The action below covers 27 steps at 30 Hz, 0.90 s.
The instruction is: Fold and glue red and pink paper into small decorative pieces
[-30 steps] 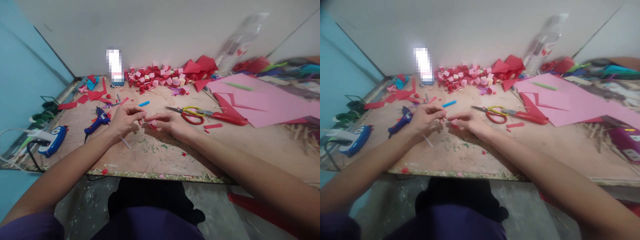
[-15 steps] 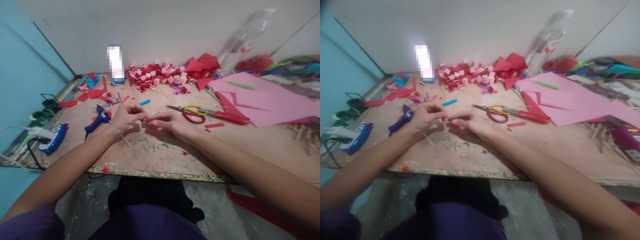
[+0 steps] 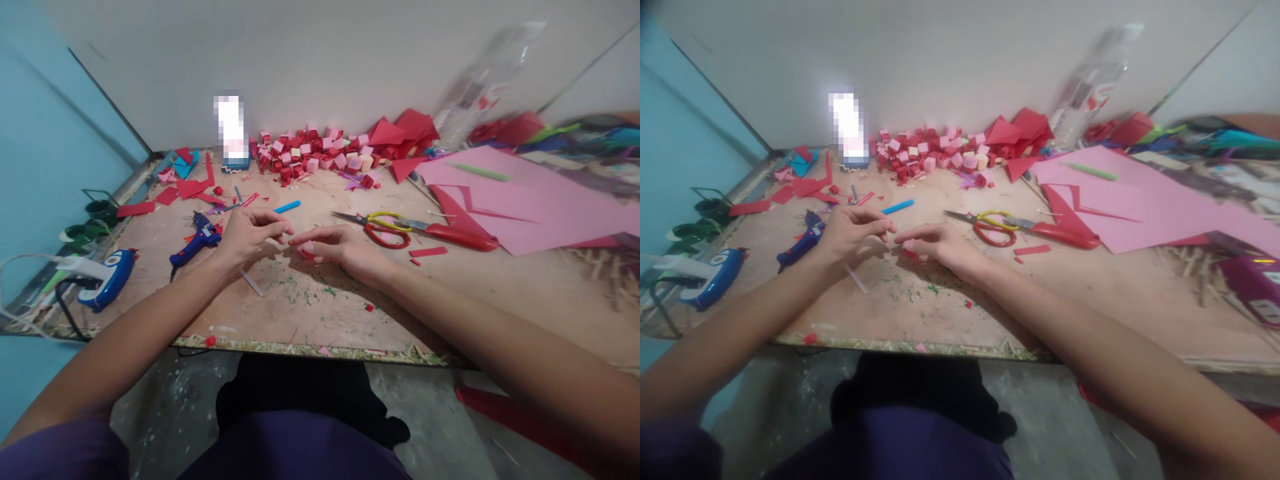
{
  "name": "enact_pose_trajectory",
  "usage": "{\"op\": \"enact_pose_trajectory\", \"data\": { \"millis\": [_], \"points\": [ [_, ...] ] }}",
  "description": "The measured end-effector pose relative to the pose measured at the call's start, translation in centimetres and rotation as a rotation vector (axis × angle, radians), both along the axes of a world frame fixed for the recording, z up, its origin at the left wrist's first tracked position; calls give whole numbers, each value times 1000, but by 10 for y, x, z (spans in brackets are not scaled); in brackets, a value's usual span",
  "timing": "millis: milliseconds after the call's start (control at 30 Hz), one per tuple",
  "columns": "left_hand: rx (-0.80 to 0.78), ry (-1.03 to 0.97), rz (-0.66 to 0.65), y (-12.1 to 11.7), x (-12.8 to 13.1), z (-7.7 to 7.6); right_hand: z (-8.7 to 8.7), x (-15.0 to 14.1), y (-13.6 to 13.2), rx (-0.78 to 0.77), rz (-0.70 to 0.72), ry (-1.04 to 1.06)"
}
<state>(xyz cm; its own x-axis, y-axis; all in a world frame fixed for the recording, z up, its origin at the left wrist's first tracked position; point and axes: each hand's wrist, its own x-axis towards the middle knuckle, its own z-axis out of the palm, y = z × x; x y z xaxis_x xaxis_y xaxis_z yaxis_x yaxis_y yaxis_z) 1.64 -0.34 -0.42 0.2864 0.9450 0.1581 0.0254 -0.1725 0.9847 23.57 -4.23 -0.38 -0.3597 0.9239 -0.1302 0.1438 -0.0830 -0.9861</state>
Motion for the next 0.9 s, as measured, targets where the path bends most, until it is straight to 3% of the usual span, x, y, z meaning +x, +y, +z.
{"op": "enact_pose_trajectory", "data": {
  "millis": [233, 433, 667, 900],
  "points": [
    [-54, -216, 49, 2, 0, 9, 1, 0, -1, -13, 16, 26],
    [32, -104, 48, -2, -2, 11, -2, 1, 0, -15, 14, 41],
    [-77, -143, 17, 3, 0, 8, 0, 1, -1, -28, 12, 34],
    [0, 8, 56, 6, -2, 3, 2, 1, -2, -1, 4, 3]
  ]
}}
